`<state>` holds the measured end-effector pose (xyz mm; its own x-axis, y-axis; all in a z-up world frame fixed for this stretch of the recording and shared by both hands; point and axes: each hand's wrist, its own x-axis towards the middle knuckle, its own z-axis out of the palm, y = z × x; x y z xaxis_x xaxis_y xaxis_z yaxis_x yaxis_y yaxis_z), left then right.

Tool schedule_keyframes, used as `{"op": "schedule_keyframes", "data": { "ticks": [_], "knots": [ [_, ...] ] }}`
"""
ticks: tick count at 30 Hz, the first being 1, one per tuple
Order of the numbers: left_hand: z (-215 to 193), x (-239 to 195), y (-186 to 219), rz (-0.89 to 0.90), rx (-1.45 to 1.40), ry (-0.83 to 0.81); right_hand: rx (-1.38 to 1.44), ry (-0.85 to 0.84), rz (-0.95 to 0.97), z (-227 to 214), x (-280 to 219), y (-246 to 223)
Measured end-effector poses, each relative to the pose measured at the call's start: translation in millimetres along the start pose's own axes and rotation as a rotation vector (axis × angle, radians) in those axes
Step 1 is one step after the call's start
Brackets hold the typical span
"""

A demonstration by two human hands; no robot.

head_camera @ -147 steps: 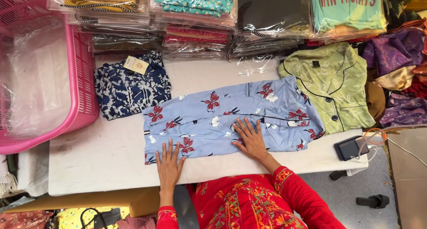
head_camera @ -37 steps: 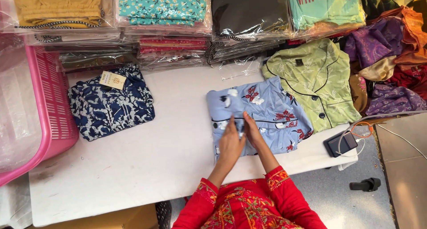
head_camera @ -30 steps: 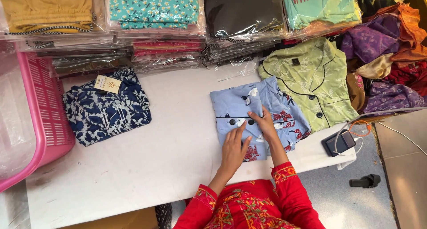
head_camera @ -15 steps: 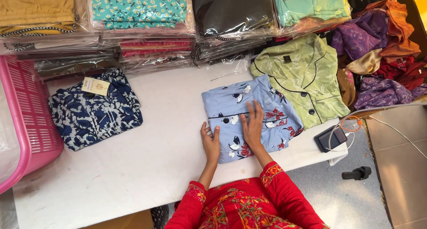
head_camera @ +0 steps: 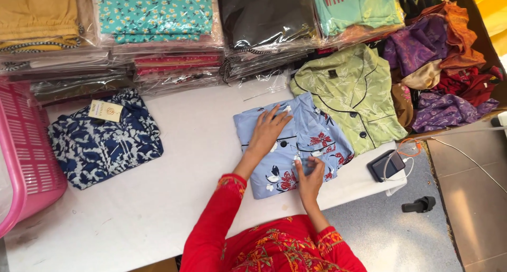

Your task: The person folds a blue floral pajama top, a yellow patterned garment, and a red top on a white table. They smooth and align each item before folding it into a compact shape and stacking it with other folded clothes.

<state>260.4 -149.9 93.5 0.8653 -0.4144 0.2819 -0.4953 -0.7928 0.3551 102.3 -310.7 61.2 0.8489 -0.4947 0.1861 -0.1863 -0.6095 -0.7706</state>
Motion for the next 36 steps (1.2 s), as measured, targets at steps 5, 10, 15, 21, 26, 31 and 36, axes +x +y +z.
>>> {"op": "schedule_keyframes", "data": {
  "ticks": [5,10,15,21,26,31,36],
  "knots": [
    [54.3,63.3,-13.4,0.408,0.22,-0.238,-0.009,-0.27,0.341,-29.6,-5.8,-7.1],
    [34.3,91.3,-4.3,0.49,0.395,-0.337,-0.018,-0.41,0.385,-45.9,-7.2,33.6],
    [35.9,110.5,28.7,0.351,-0.013,-0.057,0.156,-0.046,0.264,-74.6,16.7,49.8],
    [52.9,86.3,70.1,0.348,0.163,0.016,-0.258,0.126,0.098,-68.9,20.6,21.3],
    [63.3,30.0,60.2,0.071,-0.12,-0.018,-0.408,-0.177,-0.232,-20.3,13.7,23.3],
    [93.8,31.5,39.9,0.052,-0.16,-0.143,-0.523,-0.335,-0.305,-1.7,34.1,31.5],
    [71.3,35.5,30.0,0.104,-0.236,-0.15,-0.474,-0.364,-0.311,-12.9,33.3,24.9]
  ]
}}
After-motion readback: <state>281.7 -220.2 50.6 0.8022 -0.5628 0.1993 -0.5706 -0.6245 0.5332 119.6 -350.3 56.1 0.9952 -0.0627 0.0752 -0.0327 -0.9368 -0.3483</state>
